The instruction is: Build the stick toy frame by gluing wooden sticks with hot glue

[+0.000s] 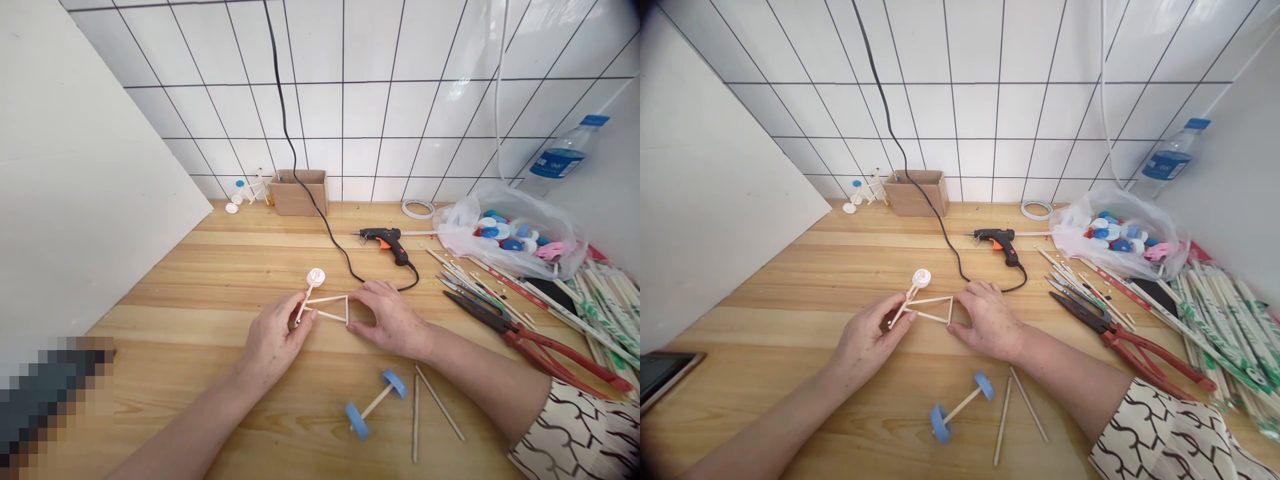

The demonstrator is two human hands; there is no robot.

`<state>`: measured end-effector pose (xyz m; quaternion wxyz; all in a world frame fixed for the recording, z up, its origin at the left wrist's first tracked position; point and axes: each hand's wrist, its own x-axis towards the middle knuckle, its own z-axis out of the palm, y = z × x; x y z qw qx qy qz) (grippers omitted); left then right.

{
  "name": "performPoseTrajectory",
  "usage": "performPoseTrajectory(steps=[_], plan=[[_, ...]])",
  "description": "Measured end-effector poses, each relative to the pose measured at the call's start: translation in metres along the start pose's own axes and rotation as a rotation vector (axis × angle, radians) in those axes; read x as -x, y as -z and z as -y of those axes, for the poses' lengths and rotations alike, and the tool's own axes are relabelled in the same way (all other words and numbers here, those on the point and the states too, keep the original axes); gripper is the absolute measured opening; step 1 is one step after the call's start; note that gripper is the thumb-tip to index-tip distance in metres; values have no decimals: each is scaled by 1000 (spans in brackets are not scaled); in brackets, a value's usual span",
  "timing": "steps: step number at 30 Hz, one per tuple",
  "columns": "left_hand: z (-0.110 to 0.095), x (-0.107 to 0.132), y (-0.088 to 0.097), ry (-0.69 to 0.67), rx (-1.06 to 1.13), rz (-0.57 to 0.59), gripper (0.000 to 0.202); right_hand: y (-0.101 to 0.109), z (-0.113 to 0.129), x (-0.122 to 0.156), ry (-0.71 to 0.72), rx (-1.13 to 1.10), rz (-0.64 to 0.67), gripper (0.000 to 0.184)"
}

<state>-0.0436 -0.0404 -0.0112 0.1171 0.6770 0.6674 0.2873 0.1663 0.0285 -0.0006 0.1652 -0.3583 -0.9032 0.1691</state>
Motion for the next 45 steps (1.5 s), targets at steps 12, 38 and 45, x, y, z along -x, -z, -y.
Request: performPoseTrajectory(steps=[12, 38, 45], plan=[[-2, -1, 1, 12, -16, 3, 24, 0, 0, 1, 11, 10, -4, 30], [-4, 0, 2, 17, -12, 4, 24, -2, 0, 0, 8, 13, -7, 30], [-3, -1, 1, 19, -15, -2, 24, -2, 0, 0, 8, 9, -13, 29]])
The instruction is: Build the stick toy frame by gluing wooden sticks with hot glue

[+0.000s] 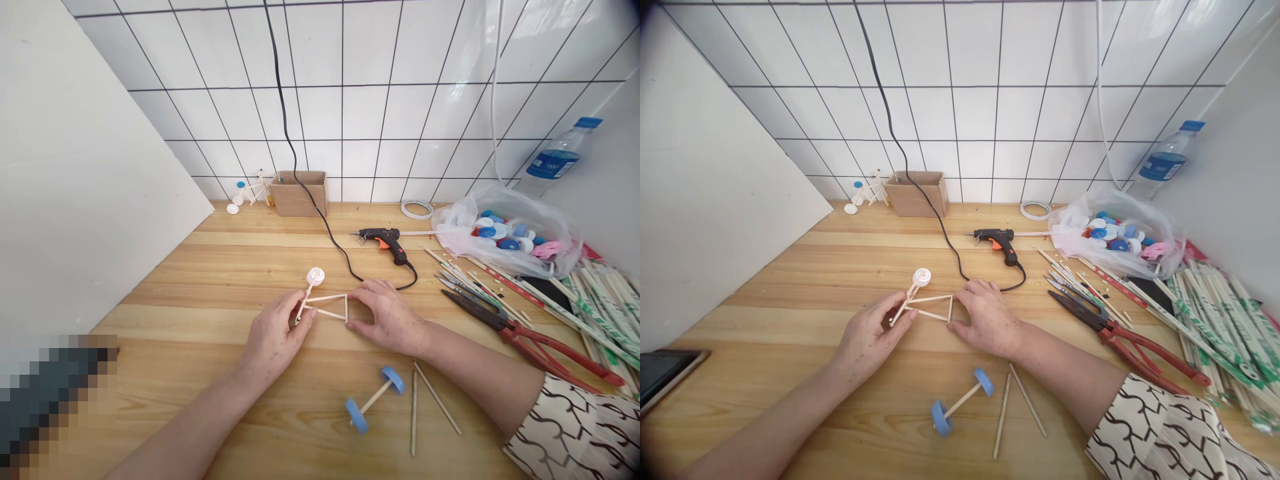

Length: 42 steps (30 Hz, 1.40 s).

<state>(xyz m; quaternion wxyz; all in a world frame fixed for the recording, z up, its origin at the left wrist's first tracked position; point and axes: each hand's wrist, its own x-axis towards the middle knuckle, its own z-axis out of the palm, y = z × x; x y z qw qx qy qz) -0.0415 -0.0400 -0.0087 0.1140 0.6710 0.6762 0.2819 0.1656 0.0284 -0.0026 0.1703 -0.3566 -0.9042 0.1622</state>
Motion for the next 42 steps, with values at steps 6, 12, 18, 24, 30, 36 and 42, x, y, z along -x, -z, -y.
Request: performPoseTrajectory(steps=[6, 12, 18, 24, 30, 36, 42], plan=[[0, 0, 1, 1, -2, 1, 25, 2, 2, 0, -14, 0, 14, 30], [0, 0, 0, -3, -4, -11, 25, 1, 1, 0, -8, 5, 10, 30], [1, 0, 1, 5, 9, -9, 25, 2, 2, 0, -18, 9, 10, 29], [-1, 0, 2, 8, 10, -8, 26, 10, 4, 0, 1, 27, -40, 28], [5, 1, -2, -6, -7, 9, 29, 48, 7, 6, 0, 115, -160, 24], [15, 2, -7, -7, -55, 9, 35, 105, 1, 46, -91, 249, -164, 15], [8, 2, 1, 6, -68, -6, 38, 122, -28, 108, -266, 373, -44, 20]])
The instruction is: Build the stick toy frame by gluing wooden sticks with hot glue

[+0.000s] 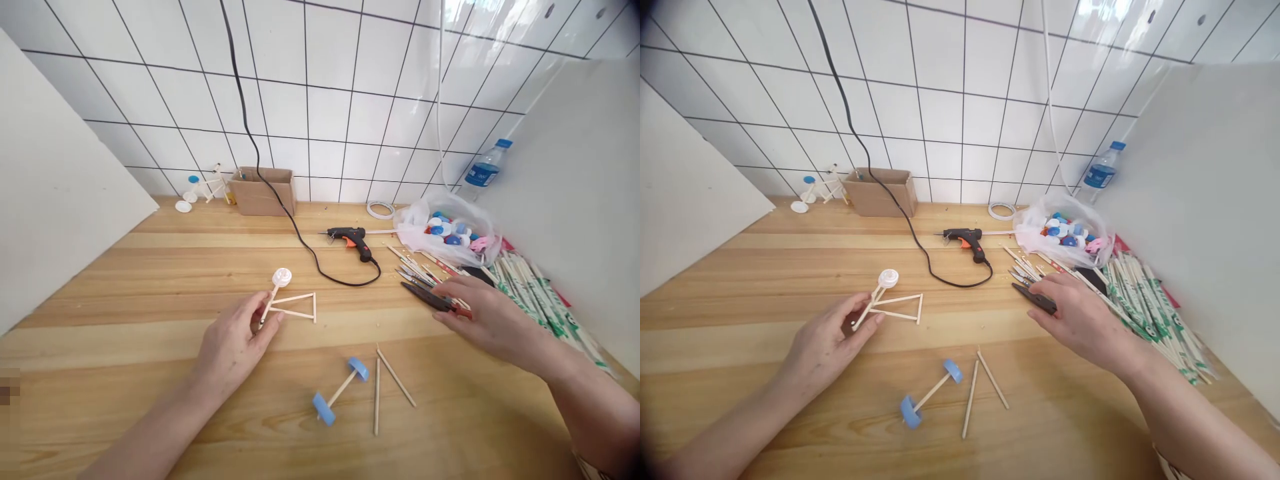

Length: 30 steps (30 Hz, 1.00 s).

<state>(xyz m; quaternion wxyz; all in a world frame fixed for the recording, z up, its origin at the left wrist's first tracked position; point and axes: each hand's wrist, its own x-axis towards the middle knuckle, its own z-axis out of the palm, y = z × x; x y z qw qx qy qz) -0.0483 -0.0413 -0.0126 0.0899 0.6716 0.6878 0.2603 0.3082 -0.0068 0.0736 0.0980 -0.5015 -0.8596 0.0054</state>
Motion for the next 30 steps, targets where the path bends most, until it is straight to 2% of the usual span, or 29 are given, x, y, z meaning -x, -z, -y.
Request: performPoseTrajectory(steps=[3, 7, 12, 17, 25, 30], plan=[[-4, 0, 3, 5, 1, -5, 39, -12, -19, 22, -68, 41, 47, 25], [-7, 0, 5, -3, -3, -9, 37, -25, -32, 39, -146, 127, 87, 21], [-9, 0, 7, -18, 35, -30, 34, -37, -39, 45, -168, 171, 51, 26], [-9, 1, 8, -35, 21, -29, 31, -47, -48, 45, -196, 199, 28, 20], [-6, 1, 5, -41, 0, -20, 31, -52, -49, 52, -82, 139, -98, 23], [-4, 1, 2, -53, 11, -26, 32, -47, -34, 49, -12, 23, -54, 27]])
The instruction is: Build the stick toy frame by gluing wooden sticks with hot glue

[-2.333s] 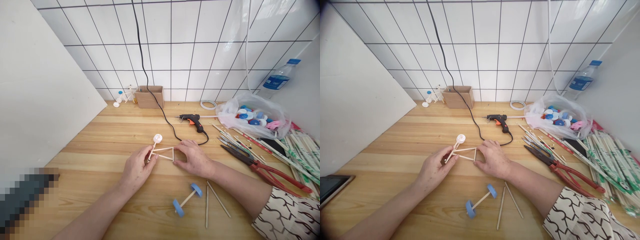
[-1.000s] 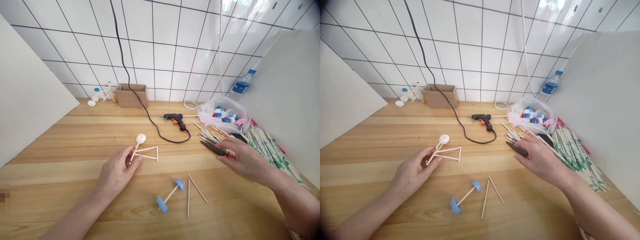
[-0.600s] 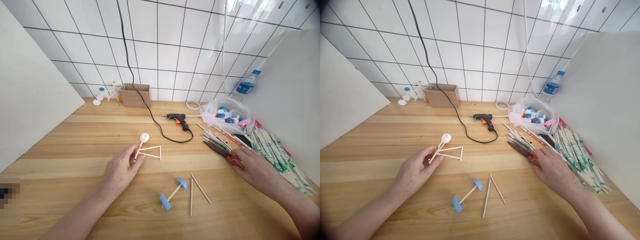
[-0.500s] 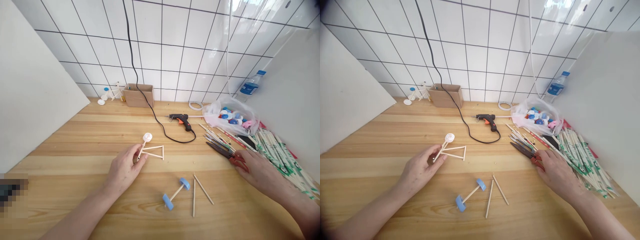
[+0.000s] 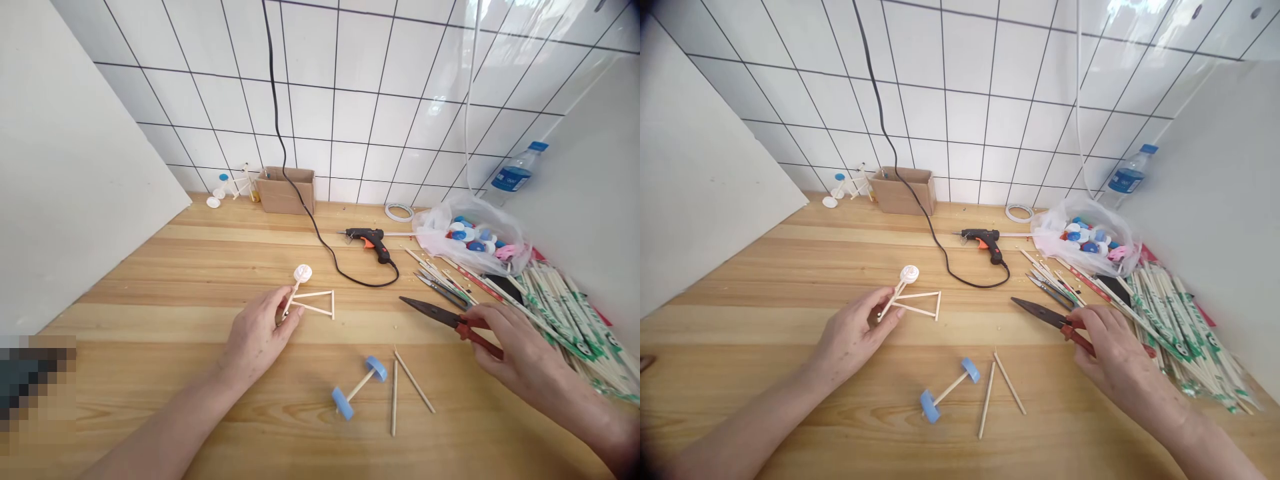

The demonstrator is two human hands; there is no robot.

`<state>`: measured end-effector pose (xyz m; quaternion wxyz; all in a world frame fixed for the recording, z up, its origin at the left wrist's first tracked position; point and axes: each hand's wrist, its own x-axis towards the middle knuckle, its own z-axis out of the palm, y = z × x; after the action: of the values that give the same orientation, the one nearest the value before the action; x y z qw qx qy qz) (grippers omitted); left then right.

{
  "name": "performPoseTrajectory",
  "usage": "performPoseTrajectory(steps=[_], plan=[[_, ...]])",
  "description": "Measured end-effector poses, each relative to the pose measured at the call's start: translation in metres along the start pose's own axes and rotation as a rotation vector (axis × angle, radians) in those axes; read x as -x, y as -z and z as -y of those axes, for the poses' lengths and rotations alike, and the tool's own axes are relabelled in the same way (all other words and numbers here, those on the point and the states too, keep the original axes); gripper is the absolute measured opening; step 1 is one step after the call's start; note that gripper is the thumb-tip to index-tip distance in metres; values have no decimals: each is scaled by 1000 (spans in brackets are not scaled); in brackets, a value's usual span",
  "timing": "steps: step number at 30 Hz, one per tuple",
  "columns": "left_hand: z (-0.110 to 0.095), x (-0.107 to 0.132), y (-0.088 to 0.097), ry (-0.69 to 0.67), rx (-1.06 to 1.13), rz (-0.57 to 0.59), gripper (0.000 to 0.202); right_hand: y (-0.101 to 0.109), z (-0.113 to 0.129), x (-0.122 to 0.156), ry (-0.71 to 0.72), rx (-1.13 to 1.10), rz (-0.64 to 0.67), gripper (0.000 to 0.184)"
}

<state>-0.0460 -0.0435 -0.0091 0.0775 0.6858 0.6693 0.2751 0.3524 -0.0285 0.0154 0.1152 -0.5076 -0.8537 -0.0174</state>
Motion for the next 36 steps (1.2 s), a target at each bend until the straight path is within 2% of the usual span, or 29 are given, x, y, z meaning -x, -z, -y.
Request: performPoseTrajectory(steps=[3, 8, 13, 24, 36], plan=[[0, 0, 0, -3, -1, -5, 32, -1, 18, -14, 62, -101, 48, 32], [0, -2, 1, -4, 10, -8, 31, -7, 47, -47, 134, -137, 105, 37], [-1, -2, 1, -9, 5, -12, 28, -5, 63, -69, 209, -209, 127, 41], [2, -1, -3, -6, 28, 2, 27, -19, 62, -74, 215, -294, 118, 37], [-2, -1, -1, 16, 39, 1, 28, -23, 65, -83, 230, -341, 134, 39]])
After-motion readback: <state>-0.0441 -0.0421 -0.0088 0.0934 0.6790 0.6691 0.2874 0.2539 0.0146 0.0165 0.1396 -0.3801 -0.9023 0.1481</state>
